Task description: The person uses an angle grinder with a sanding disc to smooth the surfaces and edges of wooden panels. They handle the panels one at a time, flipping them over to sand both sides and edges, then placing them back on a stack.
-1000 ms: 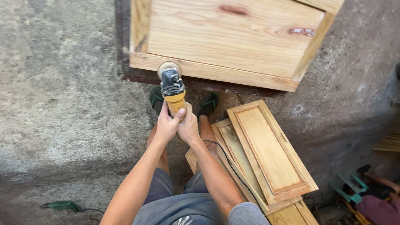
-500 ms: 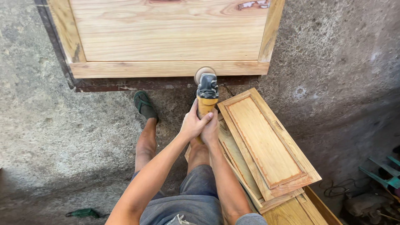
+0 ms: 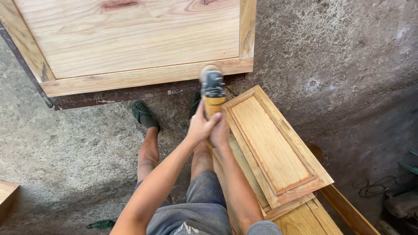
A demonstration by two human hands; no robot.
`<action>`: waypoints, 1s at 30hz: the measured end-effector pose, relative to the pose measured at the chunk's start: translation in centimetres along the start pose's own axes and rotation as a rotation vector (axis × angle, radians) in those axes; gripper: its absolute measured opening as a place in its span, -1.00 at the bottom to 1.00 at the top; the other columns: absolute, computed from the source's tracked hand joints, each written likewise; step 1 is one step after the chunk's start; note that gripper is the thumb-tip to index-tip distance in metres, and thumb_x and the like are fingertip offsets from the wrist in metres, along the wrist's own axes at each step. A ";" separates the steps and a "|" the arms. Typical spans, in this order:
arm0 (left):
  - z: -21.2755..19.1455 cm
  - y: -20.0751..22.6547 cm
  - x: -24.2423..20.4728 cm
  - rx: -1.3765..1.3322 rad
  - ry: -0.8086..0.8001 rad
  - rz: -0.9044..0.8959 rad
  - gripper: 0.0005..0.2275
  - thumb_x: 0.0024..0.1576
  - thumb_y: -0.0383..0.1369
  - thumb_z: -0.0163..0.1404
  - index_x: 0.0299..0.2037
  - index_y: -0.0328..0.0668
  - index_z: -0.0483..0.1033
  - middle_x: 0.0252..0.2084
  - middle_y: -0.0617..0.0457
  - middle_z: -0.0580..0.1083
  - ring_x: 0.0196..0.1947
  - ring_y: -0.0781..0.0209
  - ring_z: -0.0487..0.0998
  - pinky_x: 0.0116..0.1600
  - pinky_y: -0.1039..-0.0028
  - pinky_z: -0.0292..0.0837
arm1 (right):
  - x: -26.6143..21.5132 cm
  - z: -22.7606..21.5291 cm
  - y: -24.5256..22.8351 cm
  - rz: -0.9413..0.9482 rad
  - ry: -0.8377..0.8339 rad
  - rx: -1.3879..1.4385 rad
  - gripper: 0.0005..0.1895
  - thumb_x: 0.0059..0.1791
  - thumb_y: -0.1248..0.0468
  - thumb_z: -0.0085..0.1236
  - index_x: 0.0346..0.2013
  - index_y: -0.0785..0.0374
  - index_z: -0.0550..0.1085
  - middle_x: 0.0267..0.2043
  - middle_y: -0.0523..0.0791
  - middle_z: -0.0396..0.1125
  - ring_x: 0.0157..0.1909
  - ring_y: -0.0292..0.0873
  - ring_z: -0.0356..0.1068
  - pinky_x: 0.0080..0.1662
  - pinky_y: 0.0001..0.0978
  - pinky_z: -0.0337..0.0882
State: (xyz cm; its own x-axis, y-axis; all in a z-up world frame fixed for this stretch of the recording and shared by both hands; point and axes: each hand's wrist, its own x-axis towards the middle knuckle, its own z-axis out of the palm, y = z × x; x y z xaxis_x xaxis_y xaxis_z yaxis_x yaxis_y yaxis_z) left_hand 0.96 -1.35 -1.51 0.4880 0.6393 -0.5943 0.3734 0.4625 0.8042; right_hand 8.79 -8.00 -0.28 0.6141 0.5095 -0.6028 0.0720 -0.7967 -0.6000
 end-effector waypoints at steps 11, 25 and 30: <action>1.1 1.2 0.5 -0.094 0.081 -0.034 -0.22 0.12 0.06 0.14 0.41 -0.34 0.18 0.21 -0.26 0.50 0.20 -0.04 0.55 0.27 0.22 0.44 | 1.7 -1.6 -0.9 -0.040 -0.178 -0.019 -0.42 0.02 0.05 0.13 0.22 0.29 0.26 -0.02 0.20 0.46 0.01 0.24 0.50 -0.03 0.01 0.48; 9.8 4.4 -0.2 -0.259 -0.362 0.009 -0.35 0.35 -0.12 -0.01 0.54 -0.19 -0.04 0.47 -0.18 0.23 0.42 0.00 0.32 0.37 0.27 0.30 | 2.5 -13.9 1.5 0.055 0.057 0.293 -0.44 -0.12 0.30 0.33 0.10 0.30 0.30 -0.03 -0.02 0.43 -0.04 -0.13 0.48 -0.01 -0.24 0.51; 5.9 2.0 -0.1 -0.362 -0.128 -0.218 -0.36 0.20 -0.17 0.04 0.47 -0.10 0.08 0.31 -0.09 0.38 0.07 0.13 0.52 0.03 0.36 0.51 | 2.8 -17.6 -0.4 -0.089 0.159 0.407 -0.48 -0.11 0.39 0.26 0.11 0.35 0.32 -0.09 -0.09 0.36 -0.08 -0.19 0.40 0.03 -0.28 0.45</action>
State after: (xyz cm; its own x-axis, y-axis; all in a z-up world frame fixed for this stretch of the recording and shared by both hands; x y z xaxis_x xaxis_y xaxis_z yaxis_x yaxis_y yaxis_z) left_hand 6.26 -4.11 0.08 0.5306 0.4321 -0.7293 0.1895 0.7781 0.5989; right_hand 24.34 -11.92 7.53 0.7351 0.4884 -0.4702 -0.1658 -0.5429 -0.8233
